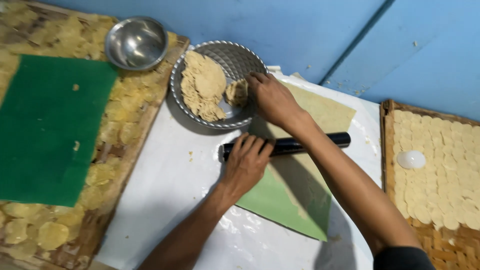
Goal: Rolling out small pieces of dough into thin discs using a rolling pin on a green sheet.
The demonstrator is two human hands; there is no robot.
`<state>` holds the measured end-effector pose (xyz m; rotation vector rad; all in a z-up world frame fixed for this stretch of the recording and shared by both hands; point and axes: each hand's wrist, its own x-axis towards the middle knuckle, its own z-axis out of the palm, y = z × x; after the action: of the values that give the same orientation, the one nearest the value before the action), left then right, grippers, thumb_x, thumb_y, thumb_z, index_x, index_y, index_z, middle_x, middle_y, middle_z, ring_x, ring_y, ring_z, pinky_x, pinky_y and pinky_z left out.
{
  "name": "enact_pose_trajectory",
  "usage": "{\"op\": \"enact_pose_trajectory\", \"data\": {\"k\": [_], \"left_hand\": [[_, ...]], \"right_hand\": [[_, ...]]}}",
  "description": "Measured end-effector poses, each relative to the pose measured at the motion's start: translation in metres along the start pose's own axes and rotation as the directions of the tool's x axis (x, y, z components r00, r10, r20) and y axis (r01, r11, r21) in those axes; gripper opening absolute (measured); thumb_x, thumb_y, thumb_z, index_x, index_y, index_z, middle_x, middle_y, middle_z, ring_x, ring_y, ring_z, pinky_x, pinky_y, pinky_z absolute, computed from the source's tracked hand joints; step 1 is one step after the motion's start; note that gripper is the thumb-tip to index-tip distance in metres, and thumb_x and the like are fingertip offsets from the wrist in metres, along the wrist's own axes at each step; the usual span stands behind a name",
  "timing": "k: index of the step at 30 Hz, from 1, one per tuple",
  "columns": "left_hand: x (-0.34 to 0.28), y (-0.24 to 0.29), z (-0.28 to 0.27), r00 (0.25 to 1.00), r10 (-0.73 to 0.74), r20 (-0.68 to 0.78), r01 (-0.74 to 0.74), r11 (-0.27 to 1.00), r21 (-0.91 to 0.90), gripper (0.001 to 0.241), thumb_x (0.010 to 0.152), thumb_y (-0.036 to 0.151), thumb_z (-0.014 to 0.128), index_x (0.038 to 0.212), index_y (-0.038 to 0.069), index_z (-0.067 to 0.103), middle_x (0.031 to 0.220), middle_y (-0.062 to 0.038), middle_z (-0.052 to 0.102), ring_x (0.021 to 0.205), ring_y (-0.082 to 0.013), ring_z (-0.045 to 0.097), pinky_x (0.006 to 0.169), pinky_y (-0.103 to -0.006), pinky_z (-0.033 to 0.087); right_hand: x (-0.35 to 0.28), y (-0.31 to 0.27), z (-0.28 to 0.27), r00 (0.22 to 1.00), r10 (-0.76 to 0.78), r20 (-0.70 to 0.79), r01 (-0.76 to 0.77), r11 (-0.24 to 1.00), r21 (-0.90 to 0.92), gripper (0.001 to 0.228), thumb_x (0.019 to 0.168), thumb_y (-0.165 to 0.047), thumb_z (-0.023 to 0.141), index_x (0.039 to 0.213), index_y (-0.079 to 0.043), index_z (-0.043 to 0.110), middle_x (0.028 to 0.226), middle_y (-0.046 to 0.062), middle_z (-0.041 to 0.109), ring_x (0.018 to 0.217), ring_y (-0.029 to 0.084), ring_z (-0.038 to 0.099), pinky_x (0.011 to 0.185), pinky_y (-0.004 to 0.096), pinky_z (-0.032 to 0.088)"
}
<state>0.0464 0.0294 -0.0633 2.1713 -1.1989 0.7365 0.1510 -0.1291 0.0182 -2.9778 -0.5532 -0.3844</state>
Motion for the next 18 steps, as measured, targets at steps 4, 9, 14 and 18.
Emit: {"op": "enact_pose_trajectory", "data": {"k": [4, 9, 14, 18], "left_hand": [[0.001, -0.001, 0.0, 1.0, -0.004, -0.024, 0.005, 0.999, 0.031, 0.036, 0.08, 0.016, 0.079, 0.112, 0.006, 0.068, 0.104, -0.018, 0.064, 0.106, -0.0375, 0.065, 0.104, -0.0552, 0.048], [0.002, 0.002, 0.002, 1.0, -0.025, -0.018, 0.025, 1.0, -0.006, 0.022, 0.088, 0.009, 0.072, 0.11, 0.006, 0.067, 0.1, -0.017, 0.065, 0.104, -0.0364, 0.066, 0.103, -0.0556, 0.048], [0.008, 0.003, 0.001, 1.0, -0.019, -0.02, 0.019, 1.0, -0.015, 0.025, 0.089, 0.012, 0.073, 0.112, 0.006, 0.066, 0.102, -0.018, 0.064, 0.103, -0.0365, 0.066, 0.102, -0.0548, 0.049], [0.008, 0.002, -0.003, 1.0, -0.01, -0.008, 0.01, 1.0, -0.005, 0.03, 0.088, 0.013, 0.074, 0.115, 0.006, 0.065, 0.103, -0.018, 0.064, 0.104, -0.0364, 0.066, 0.102, -0.0549, 0.049]], "right_hand": [[0.047, 0.011, 0.045, 0.99, -0.023, 0.137, 0.032, 0.997, -0.066, 0.035, 0.089, -0.006, 0.062, 0.123, -0.003, 0.071, 0.109, 0.02, 0.074, 0.103, 0.044, 0.07, 0.08, 0.05, 0.061], [0.067, 0.037, 0.103, 0.978, 0.037, 0.203, -0.009, 0.99, -0.139, 0.023, 0.088, -0.017, 0.06, 0.089, -0.003, 0.079, 0.094, 0.021, 0.074, 0.094, 0.04, 0.072, 0.071, 0.05, 0.062], [0.05, 0.016, 0.042, 0.948, 0.117, 0.297, -0.143, 0.987, 0.068, 0.021, 0.085, -0.008, 0.063, 0.094, 0.003, 0.078, 0.094, 0.029, 0.071, 0.084, 0.047, 0.074, 0.069, 0.054, 0.061], [0.049, -0.001, 0.013, 0.936, 0.152, 0.317, -0.226, 0.951, 0.212, 0.018, 0.086, -0.009, 0.069, 0.097, 0.003, 0.078, 0.087, 0.028, 0.074, 0.081, 0.048, 0.074, 0.068, 0.054, 0.061]]}}
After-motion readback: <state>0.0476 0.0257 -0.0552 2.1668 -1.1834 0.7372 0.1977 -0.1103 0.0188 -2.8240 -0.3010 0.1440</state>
